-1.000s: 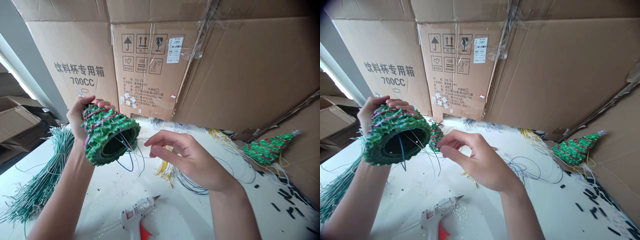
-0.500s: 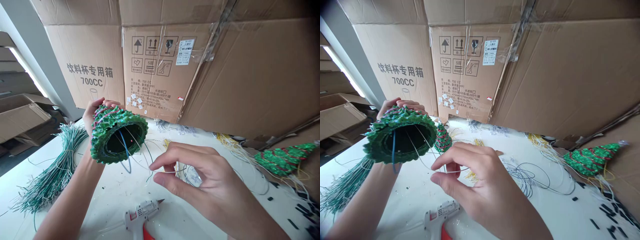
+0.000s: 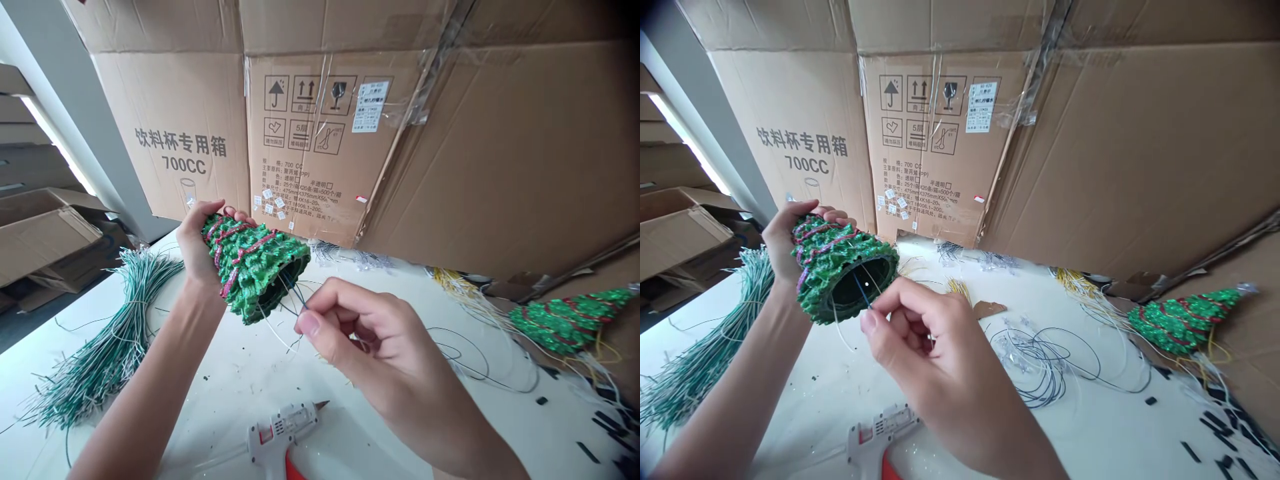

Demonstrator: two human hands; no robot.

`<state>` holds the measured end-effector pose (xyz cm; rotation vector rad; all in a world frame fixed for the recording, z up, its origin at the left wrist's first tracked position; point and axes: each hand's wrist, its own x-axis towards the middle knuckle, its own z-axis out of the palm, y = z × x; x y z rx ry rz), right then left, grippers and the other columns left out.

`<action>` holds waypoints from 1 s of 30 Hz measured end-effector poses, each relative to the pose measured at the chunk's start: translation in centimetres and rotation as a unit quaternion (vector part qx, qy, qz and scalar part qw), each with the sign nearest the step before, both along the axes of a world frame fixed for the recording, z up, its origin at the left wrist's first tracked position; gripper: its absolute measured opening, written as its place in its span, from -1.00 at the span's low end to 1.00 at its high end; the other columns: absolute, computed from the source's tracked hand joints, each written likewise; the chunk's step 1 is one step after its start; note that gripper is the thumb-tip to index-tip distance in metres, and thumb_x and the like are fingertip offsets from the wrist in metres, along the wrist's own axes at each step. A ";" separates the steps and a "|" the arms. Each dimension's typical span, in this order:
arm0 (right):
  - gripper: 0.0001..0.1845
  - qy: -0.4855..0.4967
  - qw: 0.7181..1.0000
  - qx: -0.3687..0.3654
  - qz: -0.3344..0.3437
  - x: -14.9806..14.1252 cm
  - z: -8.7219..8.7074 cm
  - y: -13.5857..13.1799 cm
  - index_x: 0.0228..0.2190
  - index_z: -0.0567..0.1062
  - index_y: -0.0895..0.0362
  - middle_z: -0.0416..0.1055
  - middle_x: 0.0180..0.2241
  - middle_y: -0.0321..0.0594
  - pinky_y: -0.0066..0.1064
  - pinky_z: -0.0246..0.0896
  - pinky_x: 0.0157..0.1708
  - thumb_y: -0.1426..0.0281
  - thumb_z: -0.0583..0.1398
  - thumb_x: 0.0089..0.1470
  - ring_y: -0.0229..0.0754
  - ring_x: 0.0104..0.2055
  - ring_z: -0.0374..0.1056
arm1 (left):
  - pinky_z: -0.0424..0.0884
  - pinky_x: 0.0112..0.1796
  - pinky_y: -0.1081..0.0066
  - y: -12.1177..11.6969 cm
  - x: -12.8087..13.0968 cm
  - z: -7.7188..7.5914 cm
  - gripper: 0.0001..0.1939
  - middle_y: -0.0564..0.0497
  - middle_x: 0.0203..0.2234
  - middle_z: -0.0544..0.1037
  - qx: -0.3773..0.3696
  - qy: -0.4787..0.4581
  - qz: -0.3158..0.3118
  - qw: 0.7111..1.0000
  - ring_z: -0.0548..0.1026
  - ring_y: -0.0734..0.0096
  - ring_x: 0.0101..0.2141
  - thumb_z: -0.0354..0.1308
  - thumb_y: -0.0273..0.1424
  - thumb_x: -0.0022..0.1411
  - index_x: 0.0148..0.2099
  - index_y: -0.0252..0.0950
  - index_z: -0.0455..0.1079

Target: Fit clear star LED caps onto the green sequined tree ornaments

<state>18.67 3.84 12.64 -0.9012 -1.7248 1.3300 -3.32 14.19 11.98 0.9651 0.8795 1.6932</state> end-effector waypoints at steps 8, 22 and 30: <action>-0.76 0.010 0.996 -0.072 0.053 1.7 -0.3 1.5 -0.31 0.55 0.07 0.42 -0.43 -0.36 -0.50 0.23 -0.48 0.21 0.40 0.32 -0.32 -0.46 0.29 | 0.49 -0.27 0.14 0.4 -0.3 -0.2 -0.69 0.09 -0.59 0.33 -0.014 -0.046 -0.003 0.999 0.42 0.34 -0.42 0.26 -0.21 -0.05 -0.51 -0.12 0.13; -0.33 0.000 0.993 -0.051 0.110 3.0 -1.0 3.8 -0.49 0.76 0.03 0.69 -0.26 -0.14 -0.15 0.42 0.11 -0.05 0.14 0.46 -0.02 -0.05 0.60 | 0.45 -0.39 0.38 -0.6 1.5 0.4 -0.76 0.04 -0.62 0.40 0.020 -0.165 -0.005 0.986 0.37 0.49 -0.51 0.26 -0.31 0.07 -0.56 -0.25 0.35; -0.71 -0.117 0.993 -0.008 0.023 1.5 -1.0 2.7 -0.06 0.64 -0.08 0.64 -0.01 -0.36 -0.26 0.38 0.13 0.29 0.48 0.18 -0.10 0.12 0.51 | 0.46 -0.44 0.37 -1.5 2.2 0.3 -0.71 0.01 -0.64 0.46 0.115 -0.050 0.005 0.992 0.50 0.39 -0.52 0.24 -0.29 0.17 -0.57 -0.25 0.49</action>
